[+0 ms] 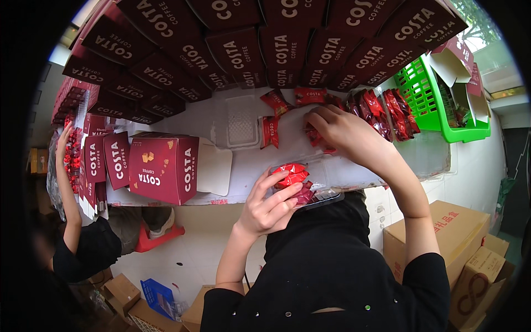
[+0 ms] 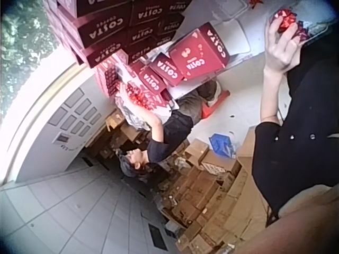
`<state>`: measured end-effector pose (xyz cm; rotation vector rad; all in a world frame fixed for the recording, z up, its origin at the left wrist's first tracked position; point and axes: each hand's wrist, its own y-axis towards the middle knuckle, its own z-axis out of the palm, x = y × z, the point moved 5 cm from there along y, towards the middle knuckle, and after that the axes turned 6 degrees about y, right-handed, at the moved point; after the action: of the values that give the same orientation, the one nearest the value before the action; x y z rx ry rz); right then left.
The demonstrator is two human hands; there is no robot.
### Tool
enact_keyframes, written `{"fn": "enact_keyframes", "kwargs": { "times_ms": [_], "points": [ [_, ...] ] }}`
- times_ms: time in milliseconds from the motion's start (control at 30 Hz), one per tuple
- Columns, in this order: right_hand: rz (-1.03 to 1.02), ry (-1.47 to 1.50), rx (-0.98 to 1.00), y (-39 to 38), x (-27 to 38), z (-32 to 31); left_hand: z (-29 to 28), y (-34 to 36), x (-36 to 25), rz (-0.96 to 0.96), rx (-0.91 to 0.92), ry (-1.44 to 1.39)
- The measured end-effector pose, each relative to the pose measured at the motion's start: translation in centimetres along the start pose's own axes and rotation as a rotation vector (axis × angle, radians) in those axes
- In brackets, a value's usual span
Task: The person assembles red Costa Coffee boxes and places them on a table. They then separate clear plastic trays and place red coffee sachets into the trays. The person continues to fill trays with sachets and arrange them on the table.
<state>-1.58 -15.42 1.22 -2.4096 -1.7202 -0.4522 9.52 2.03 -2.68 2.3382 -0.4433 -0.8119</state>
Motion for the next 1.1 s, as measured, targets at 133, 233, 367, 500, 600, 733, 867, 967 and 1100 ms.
{"fn": "enact_keyframes", "kwargs": {
  "times_ms": [133, 233, 367, 500, 600, 733, 867, 967, 1100],
  "points": [
    [-0.03, -0.081, -0.071, 0.9, -0.2, 0.3, 0.0, -0.1, 0.0, -0.003, -0.002, 0.004],
    [-0.009, -0.044, -0.084, 1.4, -0.2, 0.0, 0.0, 0.0, -0.1, -0.008, -0.003, 0.003],
    [0.096, 0.204, -0.084, 1.5, -0.8, -0.5, 0.0, 0.0, -0.1, -0.012, -0.002, 0.007],
    [0.215, 0.264, 0.026, 1.7, -1.4, 0.2, 0.1, -0.1, -0.1, -0.015, 0.0, 0.02],
    [0.05, 0.124, -0.176, 1.7, -0.7, 0.3, 0.1, -0.1, -0.1, -0.012, -0.002, 0.021],
    [-0.057, 0.132, -0.26, 1.9, -0.4, -0.1, 0.1, -0.1, -0.1, -0.016, -0.001, 0.023],
    [0.018, 0.378, -0.266, 1.8, -0.6, -1.5, 0.0, 0.4, -0.2, -0.014, 0.001, 0.025],
    [-0.011, 0.614, -0.197, 1.1, 0.5, -4.3, 0.0, 0.3, -0.1, -0.015, -0.002, 0.032],
    [-0.193, 0.682, 0.065, -1.1, 2.9, -5.1, 0.1, 0.3, 0.0, -0.018, 0.001, 0.042]
  ]
}}
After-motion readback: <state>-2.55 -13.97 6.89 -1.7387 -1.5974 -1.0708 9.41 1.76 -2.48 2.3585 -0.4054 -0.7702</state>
